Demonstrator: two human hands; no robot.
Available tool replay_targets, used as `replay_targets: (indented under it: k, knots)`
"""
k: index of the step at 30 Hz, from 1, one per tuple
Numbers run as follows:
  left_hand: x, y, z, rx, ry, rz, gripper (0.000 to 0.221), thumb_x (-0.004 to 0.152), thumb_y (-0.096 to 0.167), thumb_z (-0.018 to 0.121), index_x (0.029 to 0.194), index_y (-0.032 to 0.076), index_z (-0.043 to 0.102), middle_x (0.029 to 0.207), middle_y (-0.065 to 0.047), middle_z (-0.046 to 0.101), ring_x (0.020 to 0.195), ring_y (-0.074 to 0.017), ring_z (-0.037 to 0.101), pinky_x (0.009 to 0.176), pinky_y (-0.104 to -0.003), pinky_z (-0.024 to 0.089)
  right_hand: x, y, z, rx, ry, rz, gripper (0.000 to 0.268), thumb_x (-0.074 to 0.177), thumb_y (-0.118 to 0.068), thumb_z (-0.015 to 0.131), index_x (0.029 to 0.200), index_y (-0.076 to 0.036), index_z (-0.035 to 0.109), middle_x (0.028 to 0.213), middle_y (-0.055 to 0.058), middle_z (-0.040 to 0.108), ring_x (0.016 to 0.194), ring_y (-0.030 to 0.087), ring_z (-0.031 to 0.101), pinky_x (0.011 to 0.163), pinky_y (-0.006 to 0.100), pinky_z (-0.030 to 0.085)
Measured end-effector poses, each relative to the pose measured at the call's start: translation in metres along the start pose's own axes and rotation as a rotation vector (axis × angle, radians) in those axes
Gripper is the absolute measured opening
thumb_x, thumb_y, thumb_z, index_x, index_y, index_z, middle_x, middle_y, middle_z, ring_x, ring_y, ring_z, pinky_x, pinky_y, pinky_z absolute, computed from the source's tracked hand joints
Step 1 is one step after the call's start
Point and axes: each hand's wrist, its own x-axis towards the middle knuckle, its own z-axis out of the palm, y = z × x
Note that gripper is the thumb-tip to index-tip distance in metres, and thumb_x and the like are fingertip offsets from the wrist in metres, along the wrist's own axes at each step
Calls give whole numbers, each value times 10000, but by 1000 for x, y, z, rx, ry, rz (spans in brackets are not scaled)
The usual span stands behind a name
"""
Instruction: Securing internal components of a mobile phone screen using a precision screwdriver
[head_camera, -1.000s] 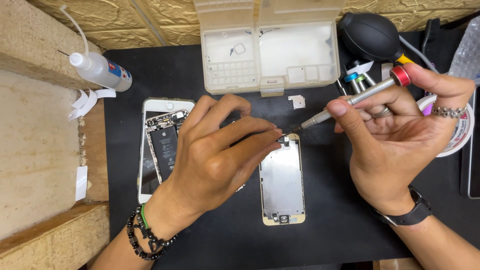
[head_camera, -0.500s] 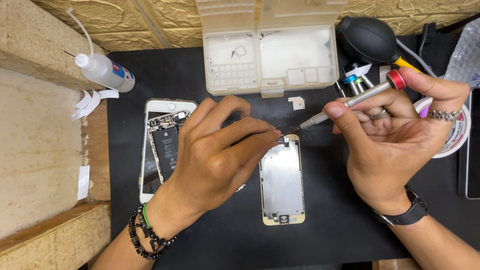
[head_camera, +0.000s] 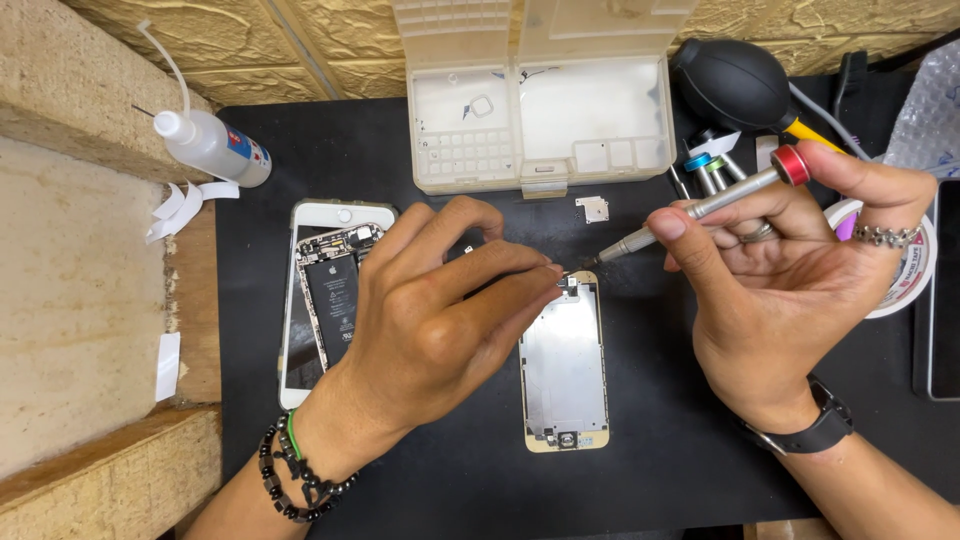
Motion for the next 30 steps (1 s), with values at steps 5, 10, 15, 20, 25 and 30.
replay_targets:
  k: [5,10,15,20,25,30]
  knots:
    - [-2,0,1,8,1,-3,103,984,23,778,902,63,731,911,-18,730,826,-310,604,613,-384,343,0,0,0,-6,-33,13,657,1000,249,766,1342,19,254,873,246,571,826,310,689,817,397,656]
    - [-2,-1,1,5,1,-4,112,985,1,756,892,58,735,902,-21,729,822,-308,602,603,-380,330,1,-3,0,10,-25,0,644,1012,231,777,1293,-55,272,860,212,542,813,280,682,772,347,637]
    - [-2,0,1,11,4,-20,117,978,14,776,891,71,723,891,-7,723,823,-299,601,608,-370,327,-3,5,-5,-9,18,18,729,999,277,790,1460,104,251,938,256,588,838,281,646,828,392,633]
    - [-1,0,0,8,5,-17,122,980,18,774,880,65,722,882,-16,720,820,-302,601,606,-370,329,-1,-2,-3,-44,-15,-11,658,1002,261,772,1412,138,273,921,266,600,822,312,668,832,421,650]
    - [-1,0,0,13,7,-15,130,976,29,784,871,66,717,874,-16,719,815,-300,600,597,-369,326,0,-4,-2,-44,-21,-22,664,989,264,797,1310,39,261,857,243,555,793,298,670,811,380,639]
    - [-1,0,0,17,5,-15,123,979,48,784,873,64,723,873,-14,721,816,-304,599,601,-368,337,0,-5,-1,-40,-5,-57,658,980,248,806,1280,-9,279,1293,217,443,841,280,671,809,362,652]
